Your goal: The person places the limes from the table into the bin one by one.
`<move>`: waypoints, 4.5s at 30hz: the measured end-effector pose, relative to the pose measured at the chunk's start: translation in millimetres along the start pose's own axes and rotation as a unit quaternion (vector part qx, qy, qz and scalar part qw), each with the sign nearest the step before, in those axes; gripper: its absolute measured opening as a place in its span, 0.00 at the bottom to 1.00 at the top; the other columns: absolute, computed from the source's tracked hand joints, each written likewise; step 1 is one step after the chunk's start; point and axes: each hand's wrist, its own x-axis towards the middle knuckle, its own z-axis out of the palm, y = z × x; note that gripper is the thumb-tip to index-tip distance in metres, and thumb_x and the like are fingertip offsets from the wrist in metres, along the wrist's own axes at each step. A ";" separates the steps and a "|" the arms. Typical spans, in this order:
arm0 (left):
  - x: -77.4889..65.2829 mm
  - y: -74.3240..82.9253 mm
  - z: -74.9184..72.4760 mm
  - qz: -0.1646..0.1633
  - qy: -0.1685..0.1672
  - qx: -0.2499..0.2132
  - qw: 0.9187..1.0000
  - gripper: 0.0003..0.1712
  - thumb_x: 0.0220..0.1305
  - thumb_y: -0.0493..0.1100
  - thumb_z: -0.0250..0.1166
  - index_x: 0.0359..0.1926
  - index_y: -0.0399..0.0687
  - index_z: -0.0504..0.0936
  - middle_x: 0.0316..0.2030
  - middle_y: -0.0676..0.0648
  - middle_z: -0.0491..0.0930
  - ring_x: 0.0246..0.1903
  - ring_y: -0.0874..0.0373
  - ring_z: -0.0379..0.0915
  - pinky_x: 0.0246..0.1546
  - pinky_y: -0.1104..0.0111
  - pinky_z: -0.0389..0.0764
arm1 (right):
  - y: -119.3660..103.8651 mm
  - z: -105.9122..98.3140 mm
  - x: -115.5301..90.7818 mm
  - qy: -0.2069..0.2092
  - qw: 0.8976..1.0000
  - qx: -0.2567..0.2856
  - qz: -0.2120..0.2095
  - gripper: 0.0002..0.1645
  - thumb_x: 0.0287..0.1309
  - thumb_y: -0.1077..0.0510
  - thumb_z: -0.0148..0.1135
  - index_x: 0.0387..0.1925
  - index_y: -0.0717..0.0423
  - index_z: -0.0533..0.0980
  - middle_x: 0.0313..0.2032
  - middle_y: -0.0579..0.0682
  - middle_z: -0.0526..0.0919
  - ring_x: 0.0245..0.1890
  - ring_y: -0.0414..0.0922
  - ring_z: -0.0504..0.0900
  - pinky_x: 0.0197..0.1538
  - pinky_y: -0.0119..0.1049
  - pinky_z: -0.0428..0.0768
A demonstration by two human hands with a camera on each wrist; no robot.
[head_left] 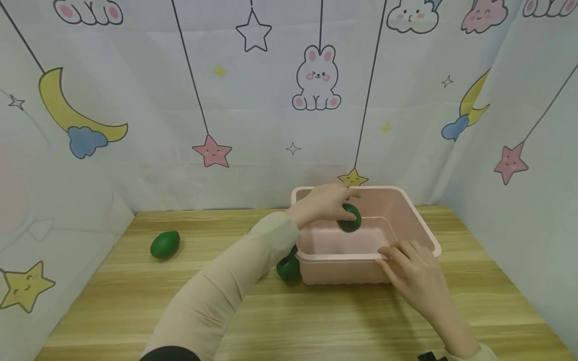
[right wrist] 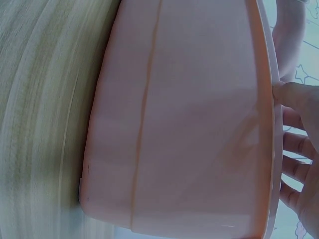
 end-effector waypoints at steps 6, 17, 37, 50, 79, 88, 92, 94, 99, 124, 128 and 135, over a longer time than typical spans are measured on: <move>0.1 -0.6 -2.4 -0.003 0.014 -0.013 1.000 0.28 0.61 0.52 0.65 0.63 0.57 0.74 0.62 0.53 0.74 0.57 0.59 0.73 0.54 0.64 0.78 | 0.8 0.2 0.2 -0.005 1.000 0.002 0.000 0.28 0.69 0.40 0.45 0.33 0.54 0.82 0.30 0.48 0.79 0.33 0.47 0.74 0.40 0.35 0.66; -3.5 -4.9 -3.8 -0.001 0.016 -0.013 1.000 0.28 0.61 0.54 0.65 0.62 0.57 0.75 0.58 0.52 0.76 0.55 0.58 0.74 0.54 0.64 0.77 | 3.5 2.1 1.4 0.003 1.000 0.005 -0.001 0.27 0.69 0.40 0.46 0.32 0.54 0.82 0.29 0.47 0.79 0.32 0.47 0.74 0.39 0.35 0.66; -27.6 -18.9 -6.3 0.000 0.071 -0.079 0.994 0.24 0.63 0.52 0.64 0.59 0.54 0.77 0.53 0.51 0.80 0.52 0.57 0.77 0.49 0.64 0.79 | 5.7 3.9 1.8 0.011 1.000 0.007 -0.001 0.27 0.69 0.39 0.47 0.32 0.54 0.82 0.29 0.48 0.79 0.32 0.48 0.74 0.38 0.36 0.66; -51.5 -30.5 -3.5 -0.015 0.128 -0.157 0.979 0.21 0.63 0.49 0.64 0.57 0.51 0.79 0.54 0.50 0.80 0.47 0.58 0.77 0.48 0.66 0.79 | 5.9 3.0 2.0 0.011 1.000 0.007 -0.001 0.27 0.69 0.40 0.48 0.32 0.55 0.82 0.29 0.48 0.79 0.32 0.47 0.74 0.38 0.36 0.66; -100.3 -53.2 17.4 -0.036 0.221 -0.225 0.948 0.20 0.64 0.47 0.64 0.57 0.50 0.80 0.47 0.47 0.79 0.46 0.50 0.77 0.46 0.62 0.81 | 1.5 4.8 1.1 0.011 1.000 0.004 -0.002 0.27 0.69 0.40 0.47 0.32 0.55 0.82 0.28 0.47 0.78 0.31 0.46 0.74 0.37 0.35 0.66; -116.7 -58.3 24.6 -0.056 0.247 -0.234 0.939 0.21 0.63 0.49 0.65 0.56 0.48 0.80 0.47 0.44 0.80 0.47 0.50 0.77 0.46 0.60 0.82 | 0.4 3.8 0.8 0.011 1.000 0.000 -0.002 0.27 0.69 0.40 0.47 0.32 0.55 0.82 0.28 0.47 0.78 0.31 0.47 0.74 0.38 0.35 0.66; -123.5 -61.6 29.0 -0.067 0.265 -0.230 0.934 0.20 0.62 0.45 0.66 0.55 0.47 0.81 0.46 0.45 0.80 0.46 0.50 0.77 0.45 0.60 0.82 | -0.4 3.2 0.2 0.006 1.000 -0.002 -0.001 0.28 0.69 0.39 0.46 0.32 0.55 0.82 0.28 0.47 0.78 0.31 0.47 0.74 0.38 0.35 0.66; -127.5 -63.5 30.9 -0.071 0.271 -0.231 0.932 0.20 0.62 0.44 0.66 0.55 0.46 0.80 0.46 0.45 0.80 0.46 0.50 0.77 0.46 0.59 0.82 | -0.7 2.6 -0.3 0.000 1.000 -0.004 0.001 0.28 0.69 0.39 0.46 0.33 0.54 0.82 0.29 0.47 0.78 0.32 0.46 0.74 0.38 0.35 0.66; -137.5 -67.6 35.1 -0.074 0.278 -0.242 0.926 0.21 0.62 0.45 0.65 0.56 0.47 0.80 0.48 0.45 0.80 0.46 0.48 0.77 0.46 0.57 0.81 | -1.1 0.9 -2.1 -0.014 1.000 -0.008 0.008 0.29 0.69 0.38 0.44 0.33 0.54 0.82 0.29 0.47 0.78 0.32 0.46 0.74 0.39 0.35 0.66; -177.2 -110.1 58.2 -0.136 0.300 -0.256 0.909 0.21 0.65 0.46 0.63 0.57 0.48 0.79 0.51 0.45 0.78 0.48 0.46 0.76 0.48 0.53 0.80 | -2.2 1.2 -2.2 -0.004 1.000 -0.003 0.002 0.28 0.69 0.39 0.46 0.33 0.54 0.82 0.29 0.47 0.79 0.32 0.47 0.74 0.40 0.35 0.67; -182.9 -116.0 60.8 -0.147 0.301 -0.254 0.907 0.21 0.65 0.46 0.63 0.58 0.48 0.78 0.54 0.44 0.78 0.48 0.46 0.76 0.49 0.52 0.80 | -1.9 1.2 -2.4 -0.012 1.000 -0.005 0.004 0.29 0.69 0.39 0.45 0.33 0.54 0.82 0.30 0.47 0.79 0.33 0.47 0.75 0.41 0.35 0.67; -195.4 -128.3 65.7 -0.166 0.324 -0.236 0.901 0.21 0.64 0.42 0.63 0.57 0.44 0.78 0.54 0.40 0.78 0.48 0.44 0.76 0.48 0.50 0.80 | -1.6 0.8 -2.3 -0.020 1.000 -0.012 0.005 0.29 0.70 0.39 0.44 0.33 0.54 0.82 0.30 0.47 0.79 0.33 0.47 0.74 0.41 0.34 0.66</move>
